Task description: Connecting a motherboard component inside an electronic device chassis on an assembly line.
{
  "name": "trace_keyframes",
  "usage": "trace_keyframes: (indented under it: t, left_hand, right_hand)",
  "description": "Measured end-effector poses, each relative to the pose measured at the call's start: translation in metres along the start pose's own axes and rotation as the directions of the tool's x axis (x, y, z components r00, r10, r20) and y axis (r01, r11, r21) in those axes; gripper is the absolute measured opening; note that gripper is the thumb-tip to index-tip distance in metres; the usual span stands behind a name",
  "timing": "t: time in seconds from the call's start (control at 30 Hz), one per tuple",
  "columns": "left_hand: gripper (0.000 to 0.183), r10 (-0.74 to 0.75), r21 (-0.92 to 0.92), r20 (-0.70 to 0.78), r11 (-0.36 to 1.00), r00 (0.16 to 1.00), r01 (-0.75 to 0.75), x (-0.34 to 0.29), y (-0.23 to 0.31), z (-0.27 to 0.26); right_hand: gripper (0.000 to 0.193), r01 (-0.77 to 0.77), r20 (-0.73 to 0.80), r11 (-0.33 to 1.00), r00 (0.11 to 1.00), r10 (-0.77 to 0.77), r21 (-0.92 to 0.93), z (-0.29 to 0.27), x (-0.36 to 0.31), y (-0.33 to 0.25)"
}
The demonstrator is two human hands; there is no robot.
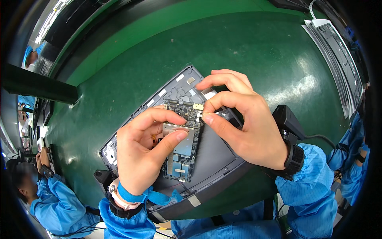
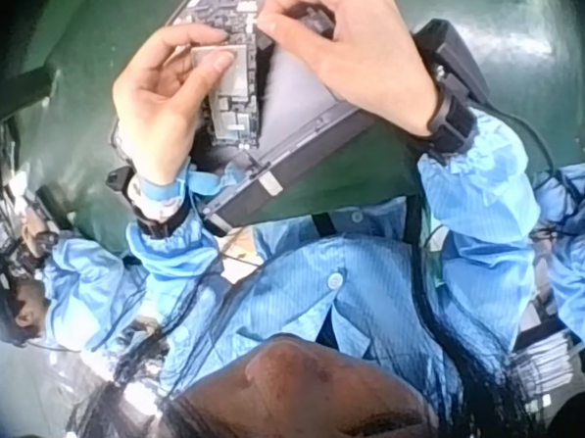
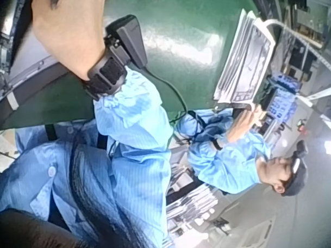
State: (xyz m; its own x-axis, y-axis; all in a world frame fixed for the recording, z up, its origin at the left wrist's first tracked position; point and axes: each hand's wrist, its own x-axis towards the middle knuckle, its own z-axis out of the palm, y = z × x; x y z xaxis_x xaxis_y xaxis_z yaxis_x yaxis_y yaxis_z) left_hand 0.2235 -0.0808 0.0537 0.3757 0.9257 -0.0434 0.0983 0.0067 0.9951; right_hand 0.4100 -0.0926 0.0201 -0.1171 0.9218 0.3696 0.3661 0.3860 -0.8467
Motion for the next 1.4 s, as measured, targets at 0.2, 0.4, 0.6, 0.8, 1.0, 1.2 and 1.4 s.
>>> trace_keyframes:
  t: [0.2,0.4,0.6,0.8,1.0,1.2,1.4]
  left_hand:
    - [0.021,-0.001,0.044,-0.007,0.999,1.0,0.001,-0.0011,0.0023,0.0007]
    - [0.023,-0.004,0.084,-0.048,0.996,0.999,0.008,-0.0022,0.005,0.0042]
    - [0.022,0.02,0.132,-0.039,0.991,0.999,-0.015,-0.0024,0.0059,0.005]
    - [0.021,0.031,0.132,-0.013,0.991,0.999,-0.029,-0.0031,0.0047,0.0012]
    - [0.021,-0.096,-0.062,-0.008,0.994,0.995,0.095,-0.0019,0.0036,-0.0009]
    - [0.021,-0.165,-0.102,-0.029,0.982,0.986,0.161,0.0003,0.0091,0.0011]
    - [0.021,-0.169,-0.092,-0.027,0.982,0.985,0.166,0.0009,0.0081,0.0012]
  right_hand:
    - [0.003,0.003,-0.005,1.0,1.0,-0.003,-0.013,-0.0006,-0.0001,-0.0012]
    - [0.004,0.005,-0.012,0.999,1.0,-0.006,-0.054,0.0007,-0.0002,-0.0021]
    - [0.005,0.012,-0.029,0.997,0.999,-0.014,-0.082,0.0012,-0.0011,-0.0033]
    - [0.006,0.024,-0.063,0.992,0.997,-0.033,-0.125,0.0027,-0.0011,-0.0057]
    - [0.005,0.005,-0.058,0.999,0.998,-0.008,-0.047,0.0018,-0.0011,-0.0038]
    - [0.004,-0.002,-0.047,1.0,0.999,0.001,-0.021,0.0009,-0.0001,-0.0041]
    - [0.004,-0.015,-0.048,0.999,0.999,0.014,-0.029,0.0013,-0.0005,-0.0035]
